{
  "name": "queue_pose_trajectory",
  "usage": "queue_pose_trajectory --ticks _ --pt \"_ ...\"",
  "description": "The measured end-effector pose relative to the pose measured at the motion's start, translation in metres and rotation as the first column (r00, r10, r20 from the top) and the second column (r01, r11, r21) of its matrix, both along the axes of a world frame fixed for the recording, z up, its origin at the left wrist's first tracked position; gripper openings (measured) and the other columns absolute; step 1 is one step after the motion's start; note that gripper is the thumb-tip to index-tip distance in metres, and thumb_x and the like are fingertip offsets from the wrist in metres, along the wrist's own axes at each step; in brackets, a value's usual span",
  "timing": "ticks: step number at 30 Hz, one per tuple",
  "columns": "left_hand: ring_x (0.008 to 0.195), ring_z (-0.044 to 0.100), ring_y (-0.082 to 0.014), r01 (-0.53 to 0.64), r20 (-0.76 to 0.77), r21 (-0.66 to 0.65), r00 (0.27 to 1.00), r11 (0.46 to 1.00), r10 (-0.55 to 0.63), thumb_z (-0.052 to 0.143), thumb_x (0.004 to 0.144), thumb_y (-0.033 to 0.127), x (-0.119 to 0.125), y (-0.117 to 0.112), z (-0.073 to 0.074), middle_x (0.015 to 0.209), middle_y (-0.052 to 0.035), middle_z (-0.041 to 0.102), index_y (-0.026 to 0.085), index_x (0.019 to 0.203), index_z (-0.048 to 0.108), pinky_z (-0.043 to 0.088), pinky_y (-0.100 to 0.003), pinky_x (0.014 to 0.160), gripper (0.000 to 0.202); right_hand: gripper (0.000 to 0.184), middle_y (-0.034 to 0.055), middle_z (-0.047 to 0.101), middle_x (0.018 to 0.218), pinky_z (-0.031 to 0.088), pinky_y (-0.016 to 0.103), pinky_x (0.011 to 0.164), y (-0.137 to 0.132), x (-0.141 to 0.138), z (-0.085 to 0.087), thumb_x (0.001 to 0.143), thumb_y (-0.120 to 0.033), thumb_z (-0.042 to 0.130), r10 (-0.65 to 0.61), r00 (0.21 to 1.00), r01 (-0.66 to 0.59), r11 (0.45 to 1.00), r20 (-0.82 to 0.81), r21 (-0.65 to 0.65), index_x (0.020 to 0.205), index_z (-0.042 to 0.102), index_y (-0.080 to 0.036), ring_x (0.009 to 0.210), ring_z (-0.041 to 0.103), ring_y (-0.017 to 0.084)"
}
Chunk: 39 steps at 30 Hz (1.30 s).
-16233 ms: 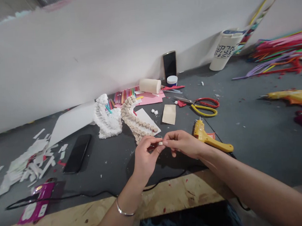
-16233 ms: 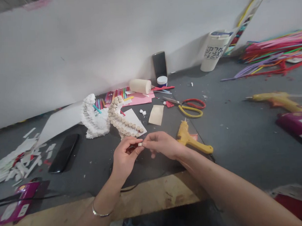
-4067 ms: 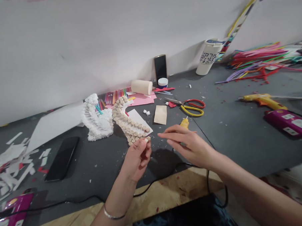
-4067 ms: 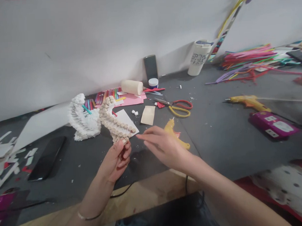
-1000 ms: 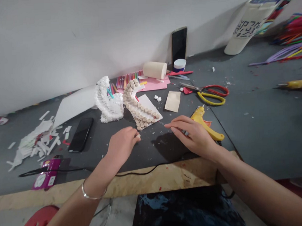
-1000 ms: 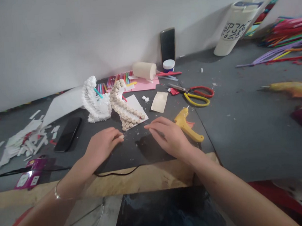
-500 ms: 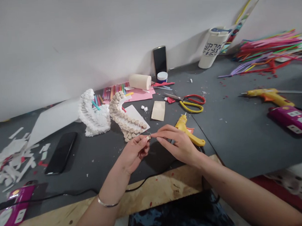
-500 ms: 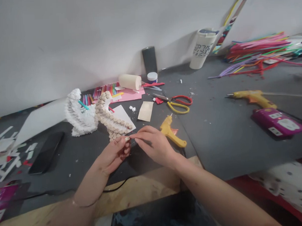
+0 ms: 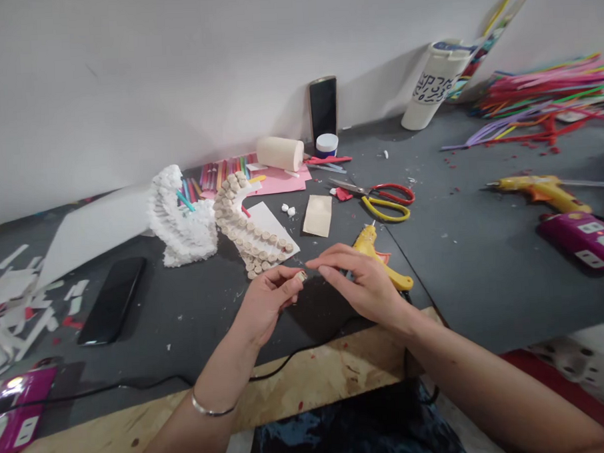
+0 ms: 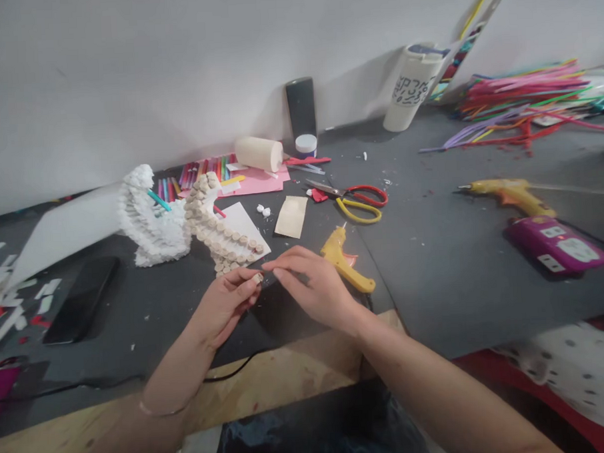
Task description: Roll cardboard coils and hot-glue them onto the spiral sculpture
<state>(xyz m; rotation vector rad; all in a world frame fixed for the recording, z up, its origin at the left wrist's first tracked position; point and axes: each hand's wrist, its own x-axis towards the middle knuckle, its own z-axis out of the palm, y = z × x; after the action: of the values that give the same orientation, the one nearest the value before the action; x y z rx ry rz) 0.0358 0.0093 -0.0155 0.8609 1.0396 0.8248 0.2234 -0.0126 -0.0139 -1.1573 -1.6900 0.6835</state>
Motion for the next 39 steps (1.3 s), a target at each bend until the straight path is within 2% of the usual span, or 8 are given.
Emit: queue_pose_trajectory --ticks 4,7,12,17,20,23,27,39 --pt "0.059 0.053 -0.0083 -0.100 -0.148 0.179 0.981 0.979 0.127 0.085 0.062 0.038 -0.002 -0.002 -0.005 0.072 -0.0017 0.068 0.018 0.081 0.076 0.045 -0.021 0.058 0.029 0.021 0.0085 0.066 0.101 0.051 0.037 0.083 0.001 0.024 0.004 0.095 -0.029 0.051 -0.194 0.938 0.184 0.981 0.288 0.059 0.102 0.069 -0.022 0.092 0.064 0.022" --pt "0.060 0.053 -0.0094 -0.085 -0.249 0.262 0.956 0.961 0.153 0.081 0.068 0.039 -0.004 -0.004 -0.007 0.073 -0.0020 0.068 0.020 0.085 0.077 0.044 -0.021 0.058 0.026 0.027 0.0116 0.063 0.102 0.050 0.042 0.078 -0.007 0.053 -0.004 0.088 -0.042 0.060 -0.297 0.753 0.302 0.949 0.587 0.093 0.103 0.066 -0.021 0.093 0.061 0.029" --pt "0.061 0.053 -0.0109 -0.042 -0.304 0.296 0.943 0.954 0.135 0.079 0.071 0.040 -0.004 -0.007 -0.007 0.071 -0.0021 0.068 0.022 0.087 0.077 0.043 -0.022 0.057 0.024 0.044 0.0148 0.062 0.098 0.048 0.044 0.076 -0.018 0.086 -0.036 0.084 -0.051 0.062 -0.271 0.613 0.317 0.945 0.742 0.083 0.112 0.060 -0.017 0.092 0.057 0.032" --pt "0.059 0.052 -0.0111 -0.078 -0.294 0.316 0.940 0.946 0.175 0.080 0.070 0.039 -0.003 -0.006 -0.006 0.066 -0.0010 0.066 0.021 0.085 0.077 0.042 -0.022 0.055 0.024 0.026 0.0131 0.063 0.090 0.048 0.043 0.075 -0.014 0.092 -0.039 0.080 -0.034 0.061 -0.240 0.662 0.360 0.933 0.710 -0.020 0.099 0.062 -0.016 0.086 0.059 0.030" --pt "0.058 0.051 -0.0105 -0.096 -0.295 0.334 0.934 0.938 0.201 0.079 0.069 0.040 -0.003 -0.005 -0.007 0.065 -0.0005 0.065 0.020 0.085 0.077 0.042 -0.021 0.054 0.025 0.027 0.0074 0.063 0.081 0.047 0.035 0.064 -0.017 0.088 -0.023 0.078 -0.031 0.057 -0.273 0.794 0.409 0.901 0.543 -0.146 0.101 0.060 -0.018 0.071 0.059 0.023" --pt "0.058 0.052 -0.0108 -0.116 -0.276 0.354 0.935 0.928 0.222 0.079 0.069 0.041 -0.002 -0.005 -0.008 0.065 -0.0008 0.066 0.019 0.084 0.077 0.043 -0.021 0.053 0.027 0.022 0.0031 0.060 0.076 0.044 0.028 0.055 -0.025 0.076 -0.008 0.087 -0.036 0.050 -0.099 0.984 0.149 0.909 0.145 -0.390 0.099 0.058 -0.020 0.062 0.055 0.016" --pt "0.059 0.055 -0.0108 -0.136 -0.268 0.363 0.932 0.922 0.243 0.079 0.069 0.041 -0.002 -0.005 -0.010 0.070 -0.0021 0.069 0.018 0.085 0.077 0.046 -0.022 0.057 0.027 0.032 0.0020 0.055 0.073 0.041 0.027 0.054 -0.030 0.050 -0.002 0.093 -0.049 0.048 0.096 0.976 -0.175 0.880 -0.194 -0.441 0.082 0.056 -0.019 0.059 0.050 0.013" --pt "0.059 0.051 -0.0091 -0.157 -0.245 0.360 0.935 0.920 0.255 0.080 0.069 0.040 -0.002 -0.004 -0.014 0.070 -0.0005 0.067 0.020 0.086 0.077 0.044 -0.020 0.055 0.027 0.039 0.0011 0.054 0.071 0.041 0.028 0.060 -0.033 0.030 -0.003 0.093 -0.054 0.046 0.216 0.976 -0.207 0.902 -0.019 -0.378 0.075 0.054 -0.020 0.067 0.049 0.014"
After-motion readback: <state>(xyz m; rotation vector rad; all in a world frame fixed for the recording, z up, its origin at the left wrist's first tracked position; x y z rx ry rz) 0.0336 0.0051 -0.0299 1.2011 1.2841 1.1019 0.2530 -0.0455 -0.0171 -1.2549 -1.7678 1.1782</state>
